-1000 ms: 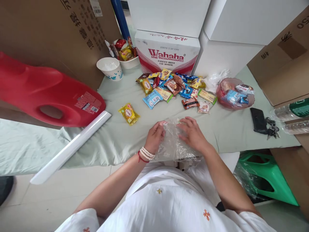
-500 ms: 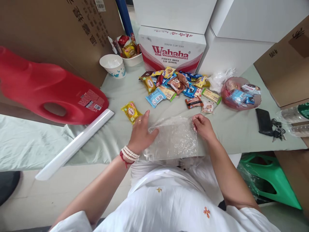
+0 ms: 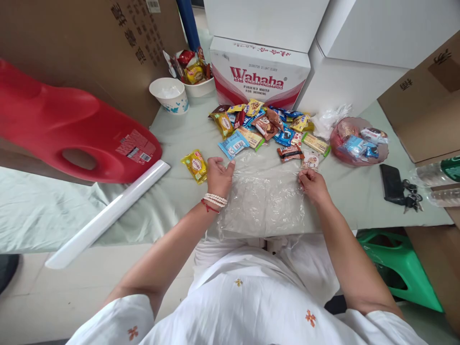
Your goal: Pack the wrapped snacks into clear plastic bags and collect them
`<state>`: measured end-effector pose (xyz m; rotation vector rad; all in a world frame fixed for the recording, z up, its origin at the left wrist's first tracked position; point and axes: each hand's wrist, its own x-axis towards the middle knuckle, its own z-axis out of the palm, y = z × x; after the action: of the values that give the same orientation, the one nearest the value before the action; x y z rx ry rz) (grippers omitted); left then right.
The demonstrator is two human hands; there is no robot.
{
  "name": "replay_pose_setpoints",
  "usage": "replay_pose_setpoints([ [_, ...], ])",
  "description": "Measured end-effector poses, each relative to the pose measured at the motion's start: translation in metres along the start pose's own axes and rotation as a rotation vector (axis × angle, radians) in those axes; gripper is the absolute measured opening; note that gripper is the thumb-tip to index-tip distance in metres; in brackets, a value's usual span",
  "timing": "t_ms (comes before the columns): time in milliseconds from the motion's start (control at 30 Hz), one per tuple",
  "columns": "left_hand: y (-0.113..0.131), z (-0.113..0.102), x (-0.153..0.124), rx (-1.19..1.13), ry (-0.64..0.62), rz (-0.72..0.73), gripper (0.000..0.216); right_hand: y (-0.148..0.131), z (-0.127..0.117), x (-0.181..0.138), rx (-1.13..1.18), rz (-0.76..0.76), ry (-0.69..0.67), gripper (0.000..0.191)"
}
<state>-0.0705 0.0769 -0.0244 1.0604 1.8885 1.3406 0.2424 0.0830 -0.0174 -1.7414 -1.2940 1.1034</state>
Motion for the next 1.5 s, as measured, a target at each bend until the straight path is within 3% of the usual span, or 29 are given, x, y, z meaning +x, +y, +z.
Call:
replay_pose_setpoints([
  [67,0.005,-0.010,-0.010,0.165,0.130,0.161,0.049,-0.004,-0.005,0.001,-0.221,-0.016,0.003,0.030],
  [133,0.012,-0.022,-0.026,0.313,0.145,0.384,0.046,-0.018,-0.012,0.001,-0.540,-0.096,0.050,0.031],
  [200,0.016,-0.033,-0.044,0.419,-0.066,0.597,0.031,-0.044,-0.017,0.003,-0.798,-0.245,0.154,0.036],
  [267,0.014,-0.040,-0.059,0.510,-0.334,0.707,0.030,-0.076,-0.012,0.009,-0.918,-0.436,0.205,0.039],
  [367,0.001,-0.042,-0.073,0.683,-0.535,0.661,0.043,-0.123,0.025,0.028,-1.006,-0.703,-0.027,0.033],
  [500,-0.016,-0.042,-0.080,0.833,-0.581,0.608,0.054,-0.162,0.110,0.059,-1.167,-0.945,-0.451,0.049],
  [600,-0.019,-0.041,-0.082,0.855,-0.561,0.615,0.056,-0.175,0.161,0.078,-1.318,-0.940,-0.607,0.062],
  [667,-0.018,-0.041,-0.082,0.859,-0.553,0.612,0.057,-0.179,0.173,0.085,-1.379,-0.900,-0.617,0.060],
  [767,-0.016,-0.041,-0.082,0.860,-0.555,0.599,0.059,-0.180,0.153,0.081,-1.361,-0.879,-0.527,0.058],
  [900,-0.015,-0.041,-0.082,0.832,-0.556,0.586,0.059,-0.170,0.083,0.048,-1.172,-0.858,-0.339,0.064],
  [1000,-0.016,-0.041,-0.081,0.811,-0.555,0.593,0.060,-0.150,0.044,0.013,-1.071,-0.761,-0.359,0.068],
  [1067,-0.018,-0.041,-0.080,0.797,-0.556,0.592,0.060,-0.131,0.039,-0.011,-1.038,-0.685,-0.424,0.068],
  [1167,-0.023,-0.045,-0.078,0.756,-0.533,0.593,0.059,-0.103,0.054,-0.037,-1.044,-0.580,-0.512,0.064],
  [1300,-0.029,-0.068,-0.080,0.657,-0.442,0.718,0.059,-0.077,0.059,-0.059,-1.013,-0.481,-0.519,0.071],
  [1433,-0.038,-0.102,-0.091,0.525,-0.691,1.010,0.072,-0.043,0.018,-0.099,-0.739,-0.584,-0.398,0.071],
  [1500,-0.045,-0.113,-0.097,0.538,-0.791,1.055,0.066,-0.014,-0.001,-0.124,-0.696,-0.701,-0.393,0.073],
])
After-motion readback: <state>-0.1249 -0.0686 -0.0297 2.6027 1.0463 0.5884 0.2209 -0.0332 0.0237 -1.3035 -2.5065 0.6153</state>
